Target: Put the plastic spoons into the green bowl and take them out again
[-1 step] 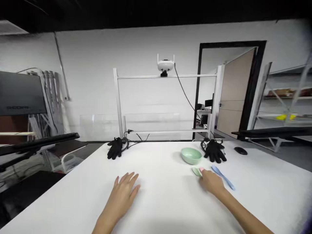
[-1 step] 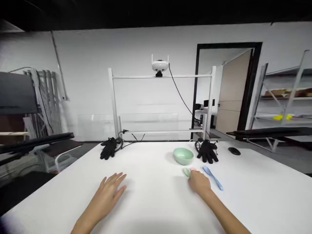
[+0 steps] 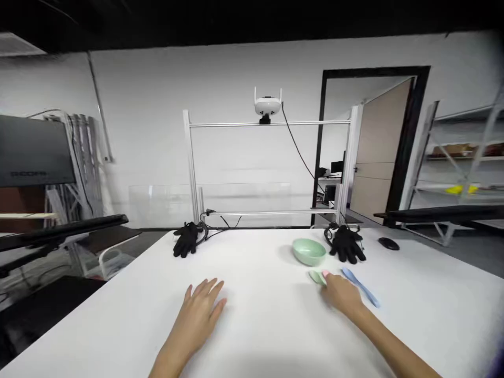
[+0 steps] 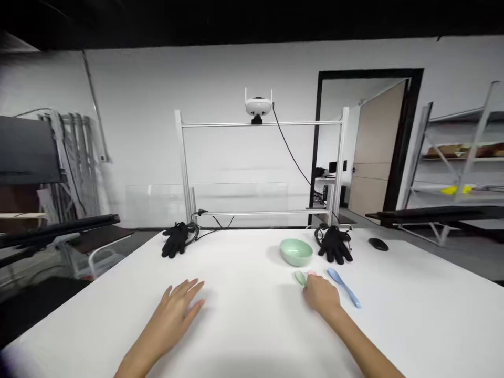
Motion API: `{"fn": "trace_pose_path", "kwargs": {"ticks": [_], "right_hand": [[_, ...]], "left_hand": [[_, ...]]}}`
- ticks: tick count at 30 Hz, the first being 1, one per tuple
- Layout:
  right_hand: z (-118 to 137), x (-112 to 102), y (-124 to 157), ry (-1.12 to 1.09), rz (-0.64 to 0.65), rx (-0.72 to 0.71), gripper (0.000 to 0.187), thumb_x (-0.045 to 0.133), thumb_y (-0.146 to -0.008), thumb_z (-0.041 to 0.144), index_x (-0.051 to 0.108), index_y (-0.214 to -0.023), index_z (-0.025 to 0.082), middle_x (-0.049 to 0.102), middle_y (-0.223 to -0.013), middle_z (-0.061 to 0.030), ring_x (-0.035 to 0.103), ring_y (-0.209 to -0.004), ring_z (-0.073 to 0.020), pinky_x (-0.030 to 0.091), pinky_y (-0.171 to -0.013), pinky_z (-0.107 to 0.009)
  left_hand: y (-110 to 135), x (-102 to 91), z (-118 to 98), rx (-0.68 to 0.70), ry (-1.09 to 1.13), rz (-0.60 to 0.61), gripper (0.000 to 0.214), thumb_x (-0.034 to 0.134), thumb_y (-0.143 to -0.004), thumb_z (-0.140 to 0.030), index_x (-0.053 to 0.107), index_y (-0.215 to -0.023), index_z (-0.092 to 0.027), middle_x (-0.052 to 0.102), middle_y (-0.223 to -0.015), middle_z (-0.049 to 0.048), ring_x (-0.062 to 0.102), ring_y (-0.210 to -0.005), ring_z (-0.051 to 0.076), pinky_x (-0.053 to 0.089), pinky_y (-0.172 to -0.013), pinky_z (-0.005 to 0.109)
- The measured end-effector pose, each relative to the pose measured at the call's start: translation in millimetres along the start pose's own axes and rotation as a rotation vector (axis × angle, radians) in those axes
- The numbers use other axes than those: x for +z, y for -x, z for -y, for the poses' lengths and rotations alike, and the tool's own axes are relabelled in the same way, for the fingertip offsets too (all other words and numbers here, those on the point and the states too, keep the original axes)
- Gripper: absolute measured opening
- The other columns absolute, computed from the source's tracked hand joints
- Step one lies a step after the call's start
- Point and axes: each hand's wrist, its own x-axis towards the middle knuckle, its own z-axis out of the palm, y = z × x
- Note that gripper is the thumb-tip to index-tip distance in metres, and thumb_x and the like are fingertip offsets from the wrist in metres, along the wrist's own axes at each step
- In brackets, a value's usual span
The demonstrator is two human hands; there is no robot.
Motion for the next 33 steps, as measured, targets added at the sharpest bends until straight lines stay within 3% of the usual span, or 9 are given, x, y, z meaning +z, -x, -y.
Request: {"fn": "trace_pose_path", "kwargs": {"ticks": [5,11,16,26,33], "right_hand": [[17.1,-13.5,9.8,-0.018,-0.028,-0.029,0.035,0.042,-0.094,0.028,0.069,-0.106,0.009,0.071,-0.115,-0.0232,0.069,-0.107,-0.0338,0.046,-0.078,-0.037],[48.1,-14.0,21.0,-0.06,-0.045,-0.096,0.036,0.042,-0.095,0.028,0.07,-0.103,0.008,0.073,-0.109,-0.0224,0.068,-0.108,-0.0335,0.046,-0.082,-0.038],[64.3,-5.7,22.2,-0.079,-0.011,-0.071,0.033,0.045,-0.093,0.026,0.071,-0.107,0.01,0.073,-0.112,-0.0226,0.069,-0.104,-0.0292,0.046,-0.081,-0.035],[67.7,10.3,21.3,-0.052,0.002,-0.083,0.035,0.04,-0.095,0.025,0.071,-0.105,0.01,0.073,-0.111,-0.0213,0.071,-0.101,-0.0321,0.047,-0.077,-0.038],[69.6,10.3,23.0,-0.063,0.007,-0.064,0.035,0.045,-0.096,0.032,0.071,-0.107,0.011,0.073,-0.113,-0.022,0.071,-0.102,-0.0289,0.047,-0.08,-0.035]], "left_hand": [[0.5,1.3,-1.2,0.009,0.019,-0.012,0.051,0.038,-0.105,-0.047,0.052,-0.149,-0.026,0.054,-0.155,0.0078,0.043,-0.147,0.033,0.031,-0.119,0.062],[-1.6,-1.6,-4.1,-0.003,0.022,-0.002,0.051,0.037,-0.105,-0.047,0.053,-0.149,-0.027,0.054,-0.155,0.0076,0.043,-0.147,0.032,0.03,-0.12,0.061],[-0.5,-1.6,-3.9,-0.01,0.015,0.01,0.053,0.035,-0.105,-0.048,0.052,-0.15,-0.026,0.052,-0.156,0.0078,0.042,-0.147,0.032,0.029,-0.12,0.061],[1.5,-1.7,-3.3,-0.004,0.017,0.002,0.052,0.037,-0.105,-0.048,0.053,-0.149,-0.026,0.054,-0.155,0.0081,0.044,-0.146,0.033,0.031,-0.12,0.062],[1.7,-0.6,-3.2,0.005,0.028,-0.009,0.051,0.038,-0.104,-0.049,0.054,-0.148,-0.028,0.055,-0.154,0.0077,0.045,-0.146,0.033,0.032,-0.119,0.062]]}}
